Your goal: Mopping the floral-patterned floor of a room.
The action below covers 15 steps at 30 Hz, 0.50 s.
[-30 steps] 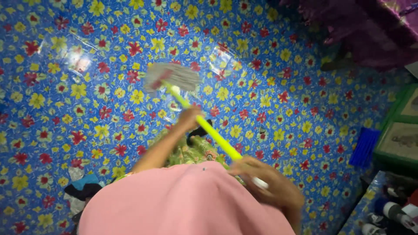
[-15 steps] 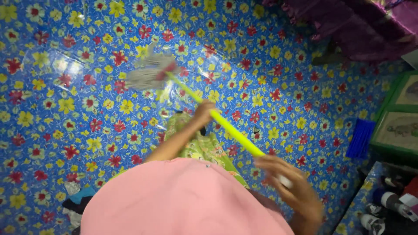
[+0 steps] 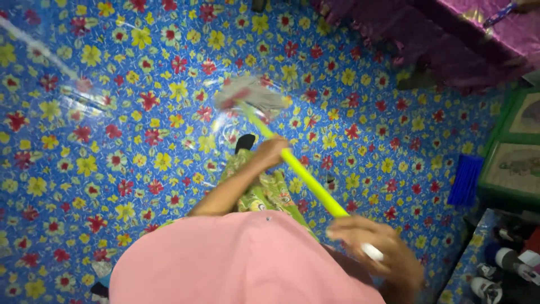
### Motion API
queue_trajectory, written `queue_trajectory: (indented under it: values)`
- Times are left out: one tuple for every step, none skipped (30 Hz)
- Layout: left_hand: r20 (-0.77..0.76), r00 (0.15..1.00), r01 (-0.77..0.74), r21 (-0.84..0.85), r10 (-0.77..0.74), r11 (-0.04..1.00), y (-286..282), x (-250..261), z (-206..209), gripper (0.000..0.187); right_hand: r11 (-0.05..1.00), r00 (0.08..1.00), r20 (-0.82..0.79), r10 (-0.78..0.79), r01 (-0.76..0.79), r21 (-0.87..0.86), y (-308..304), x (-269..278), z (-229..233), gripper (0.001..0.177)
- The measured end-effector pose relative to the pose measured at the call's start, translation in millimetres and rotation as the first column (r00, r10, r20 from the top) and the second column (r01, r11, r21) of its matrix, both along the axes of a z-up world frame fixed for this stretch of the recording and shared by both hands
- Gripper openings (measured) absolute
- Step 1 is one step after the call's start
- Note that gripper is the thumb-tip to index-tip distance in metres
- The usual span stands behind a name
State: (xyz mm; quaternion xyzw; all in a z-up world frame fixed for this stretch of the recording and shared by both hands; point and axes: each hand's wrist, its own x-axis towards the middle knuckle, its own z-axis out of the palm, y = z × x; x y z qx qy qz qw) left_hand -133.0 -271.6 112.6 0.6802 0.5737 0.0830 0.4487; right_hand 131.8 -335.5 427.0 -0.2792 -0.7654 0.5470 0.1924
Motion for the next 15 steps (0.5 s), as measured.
queue_trajectory:
  values:
    - [-0.003, 1.000, 0.002, 0.003, -0.002, 1.000, -0.8, -30.0, -17.7, 0.013, 1.000, 1.000, -0.003, -0.002, 0.002, 0.003, 12.3, -17.9, -12.2, 0.031]
    - [-0.038, 0.990, -0.134, 0.001, 0.133, 0.991, -1.7, -60.0, -35.2, 0.013, 0.996, 1.000, 0.009, -0.015, 0.015, -0.084, 24.5, -35.6, -24.2, 0.029]
    - [-0.070, 0.962, -0.264, 0.001, 0.263, 0.965, -3.2, -88.9, -52.6, 0.013, 0.984, 0.999, 0.024, -0.029, 0.032, -0.172, 35.6, -53.0, -35.4, 0.029]
    - [-0.070, 0.964, -0.259, 0.003, 0.258, 0.966, -0.5, -123.1, -72.2, 0.013, 0.985, 0.999, 0.023, -0.034, 0.037, -0.171, 42.0, -69.9, -62.4, 0.029]
    - [-0.173, 0.944, -0.275, 0.063, 0.282, 0.959, -0.7, -155.9, -92.2, 0.009, 0.978, 0.999, -0.050, -0.016, 0.005, -0.210, 45.7, -86.2, -89.0, 0.029]
    - [-0.271, 0.912, -0.284, 0.126, 0.309, 0.950, -0.9, -188.8, -112.3, 0.007, 0.969, 0.992, -0.124, -0.001, -0.030, -0.245, 49.1, -102.4, -115.9, 0.029]
    - [-0.269, 0.915, -0.275, 0.126, 0.300, 0.953, 5.3, -200.9, -117.7, 0.007, 0.970, 0.992, -0.122, -0.011, -0.019, -0.244, 54.7, -113.4, -108.5, 0.029]
    - [-0.256, 0.921, -0.238, 0.226, 0.293, 0.945, 11.4, -213.2, -123.0, 0.013, 0.973, 0.990, -0.139, -0.029, -0.004, -0.230, 60.2, -124.7, -101.0, 0.030]
    - [-0.244, 0.927, -0.199, 0.324, 0.285, 0.925, 17.6, -227.1, -127.4, 0.024, 0.976, 0.986, -0.158, -0.047, 0.012, -0.216, 65.7, -137.1, -93.2, 0.032]
    - [-0.243, 0.930, -0.190, 0.324, 0.275, 0.927, 38.0, -202.3, -102.9, 0.024, 0.976, 0.986, -0.157, -0.058, 0.023, -0.216, 71.2, -128.1, -91.4, 0.032]
    - [-0.076, 0.859, -0.506, 0.036, 0.507, 0.862, 53.0, -178.1, -78.4, 0.023, 0.973, 0.983, -0.135, -0.126, 0.096, -0.211, 72.8, -119.7, -89.5, 0.031]
    - [0.003, 0.686, -0.694, -0.296, 0.728, 0.656, 66.9, -154.0, -54.1, 0.022, 0.964, 0.974, -0.113, -0.194, 0.168, -0.205, 73.5, -111.7, -87.6, 0.030]
    - [0.004, 0.695, -0.685, -0.298, 0.719, 0.664, 79.0, -127.8, -58.8, 0.022, 0.962, 0.972, -0.111, -0.207, 0.181, -0.206, 77.8, -98.6, -62.1, 0.030]
    - [0.036, 0.858, -0.503, -0.136, 0.512, 0.853, 89.9, -101.5, -63.2, 0.015, 0.946, 0.960, 0.017, -0.280, 0.279, -0.164, 81.2, -85.7, -36.3, 0.029]
    - [0.026, 0.963, -0.270, 0.033, 0.270, 0.962, 99.5, -74.4, -67.5, 0.009, 0.923, 0.925, 0.142, -0.351, 0.367, -0.111, 84.2, -72.3, -10.4, 0.029]
